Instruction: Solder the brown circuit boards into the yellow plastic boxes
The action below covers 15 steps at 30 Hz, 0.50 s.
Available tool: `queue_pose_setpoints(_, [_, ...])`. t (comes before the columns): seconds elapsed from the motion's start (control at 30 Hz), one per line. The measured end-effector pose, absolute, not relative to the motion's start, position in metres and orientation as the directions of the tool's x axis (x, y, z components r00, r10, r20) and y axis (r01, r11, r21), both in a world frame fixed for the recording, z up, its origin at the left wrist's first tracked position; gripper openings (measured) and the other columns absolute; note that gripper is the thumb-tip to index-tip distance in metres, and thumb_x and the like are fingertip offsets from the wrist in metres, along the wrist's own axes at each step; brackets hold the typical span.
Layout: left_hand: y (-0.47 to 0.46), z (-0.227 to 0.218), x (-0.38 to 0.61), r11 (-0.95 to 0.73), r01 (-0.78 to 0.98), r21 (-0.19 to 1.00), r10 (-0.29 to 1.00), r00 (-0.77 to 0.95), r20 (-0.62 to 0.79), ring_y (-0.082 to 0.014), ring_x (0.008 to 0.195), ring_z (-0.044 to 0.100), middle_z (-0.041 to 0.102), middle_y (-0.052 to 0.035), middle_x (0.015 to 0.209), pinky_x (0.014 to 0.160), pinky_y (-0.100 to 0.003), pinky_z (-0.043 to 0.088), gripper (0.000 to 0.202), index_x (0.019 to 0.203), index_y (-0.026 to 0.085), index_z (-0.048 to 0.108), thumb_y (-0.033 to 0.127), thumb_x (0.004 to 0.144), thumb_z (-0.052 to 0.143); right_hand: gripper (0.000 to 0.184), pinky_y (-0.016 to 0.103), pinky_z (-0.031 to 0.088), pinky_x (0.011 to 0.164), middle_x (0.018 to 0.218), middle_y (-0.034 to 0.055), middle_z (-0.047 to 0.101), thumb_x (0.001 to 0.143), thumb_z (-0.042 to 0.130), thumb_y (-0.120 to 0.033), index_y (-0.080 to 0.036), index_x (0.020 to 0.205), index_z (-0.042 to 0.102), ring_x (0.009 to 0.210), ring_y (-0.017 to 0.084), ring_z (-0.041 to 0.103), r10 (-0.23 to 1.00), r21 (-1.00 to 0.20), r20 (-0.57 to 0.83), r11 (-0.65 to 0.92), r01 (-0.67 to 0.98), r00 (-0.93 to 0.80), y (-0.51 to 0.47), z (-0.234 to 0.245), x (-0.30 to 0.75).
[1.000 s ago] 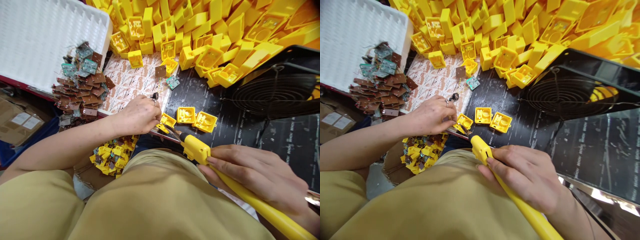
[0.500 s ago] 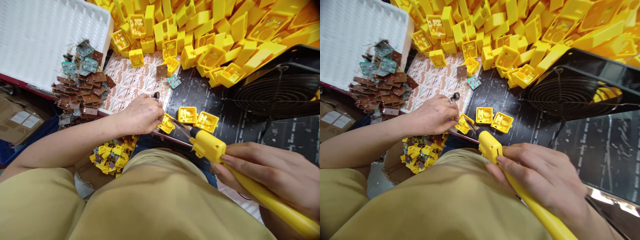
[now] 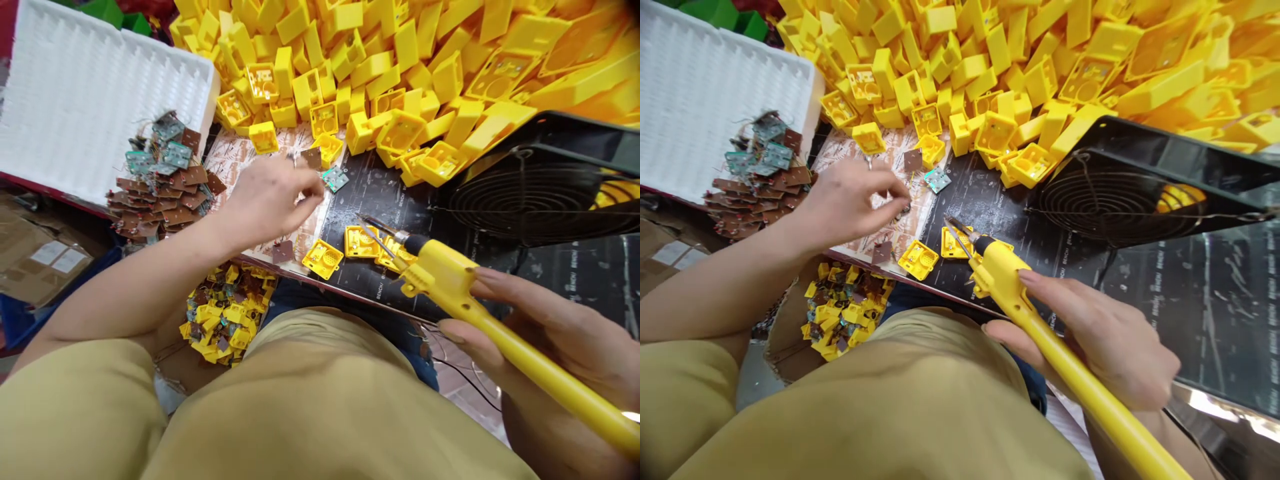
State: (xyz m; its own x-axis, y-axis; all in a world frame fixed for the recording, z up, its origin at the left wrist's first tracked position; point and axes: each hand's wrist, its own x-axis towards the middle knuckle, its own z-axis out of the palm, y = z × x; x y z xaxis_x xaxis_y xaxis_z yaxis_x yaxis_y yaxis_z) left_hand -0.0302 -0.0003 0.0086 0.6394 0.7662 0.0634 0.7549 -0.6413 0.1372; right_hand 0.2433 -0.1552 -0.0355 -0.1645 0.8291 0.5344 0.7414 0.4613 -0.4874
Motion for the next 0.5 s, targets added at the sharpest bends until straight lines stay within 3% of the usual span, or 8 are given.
queue_pose_setpoints(0.07, [0.018,-0.003,-0.016,-0.616,0.783,0.085,0.783,0.597,0.173,-0.0246,0.097,0.062,0.071,-0.0085,0.093,0.085,-0.037,0.04,0.033,0.092,0.017,0.072,0.043,0.094,0.052,0.06,0.028,0.055,0.053,0.102,0.0035,0.074,0.081,0.078,-0.028,-0.035,0.137,0.056,0.068,0.018,0.07,0.84,-0.514,0.538,0.391,0.763,-0.069,-0.157,-0.028,0.235])
queue_pose_setpoints(0.13, [0.033,-0.018,0.0,-0.577,0.817,0.004,0.807,0.569,0.157,-0.0284,0.1,0.06,0.07,-0.0114,0.089,0.086,-0.04,0.04,0.044,0.09,0.013,0.072,0.054,0.09,0.057,0.053,0.03,0.055,0.061,0.105,0.0027,0.074,0.081,0.078,-0.025,-0.038,0.13,0.061,0.074,0.019,0.07,0.877,-0.584,0.459,0.177,0.792,0.143,-0.158,-0.019,0.223])
queue_pose_setpoints(0.17, [0.038,-0.025,0.007,-0.557,0.83,-0.041,0.822,0.557,0.117,-0.0283,0.099,0.06,0.07,-0.0116,0.089,0.084,-0.04,0.04,0.048,0.091,0.012,0.072,0.057,0.089,0.057,0.052,0.029,0.053,0.059,0.102,0.0018,0.074,0.079,0.08,-0.025,-0.039,0.126,0.063,0.068,0.017,0.067,0.865,-0.58,0.472,0.158,0.8,0.171,-0.158,-0.016,0.219])
queue_pose_setpoints(0.23, [0.043,-0.033,0.014,-0.545,0.831,-0.111,0.835,0.55,0.024,-0.0264,0.097,0.06,0.07,-0.0112,0.09,0.08,-0.039,0.041,0.047,0.096,0.011,0.072,0.055,0.09,0.056,0.056,0.03,0.054,0.064,0.102,0.0035,0.074,0.079,0.08,-0.029,-0.038,0.131,0.061,0.071,0.018,0.069,0.835,-0.553,0.528,0.198,0.81,0.157,-0.155,-0.015,0.218])
queue_pose_setpoints(0.3, [0.044,-0.033,0.012,-0.558,0.822,-0.113,0.829,0.558,-0.027,-0.0255,0.094,0.061,0.071,-0.0111,0.092,0.075,-0.038,0.042,0.04,0.097,0.012,0.072,0.046,0.091,0.052,0.059,0.028,0.056,0.067,0.096,0.005,0.074,0.084,0.073,-0.034,-0.033,0.14,0.054,0.074,0.019,0.071,0.803,-0.481,0.596,0.345,0.806,0.013,-0.149,-0.019,0.224])
queue_pose_setpoints(0.4, [0.043,-0.024,-0.006,-0.565,0.82,0.092,0.822,0.569,-0.029,-0.0237,0.085,0.064,0.071,-0.0099,0.086,0.071,-0.037,0.045,0.03,0.092,0.013,0.073,0.032,0.086,0.051,0.05,0.02,0.052,0.06,0.069,-0.0016,0.068,0.091,0.066,-0.028,-0.023,0.139,0.053,0.054,0.012,0.063,0.765,-0.348,0.588,0.532,0.772,-0.262,-0.133,-0.025,0.235])
queue_pose_setpoints(0.5, [0.04,-0.016,-0.031,-0.471,0.723,0.506,0.823,0.566,-0.043,-0.0169,0.071,0.065,0.072,-0.0072,0.079,0.064,-0.033,0.049,0.033,0.105,0.015,0.071,0.027,0.087,0.047,0.025,0.018,0.049,0.056,0.071,-0.0021,0.067,0.09,0.067,-0.019,-0.02,0.114,0.061,0.054,0.009,0.062,0.743,-0.284,0.549,0.596,0.751,-0.382,-0.113,-0.032,0.232])
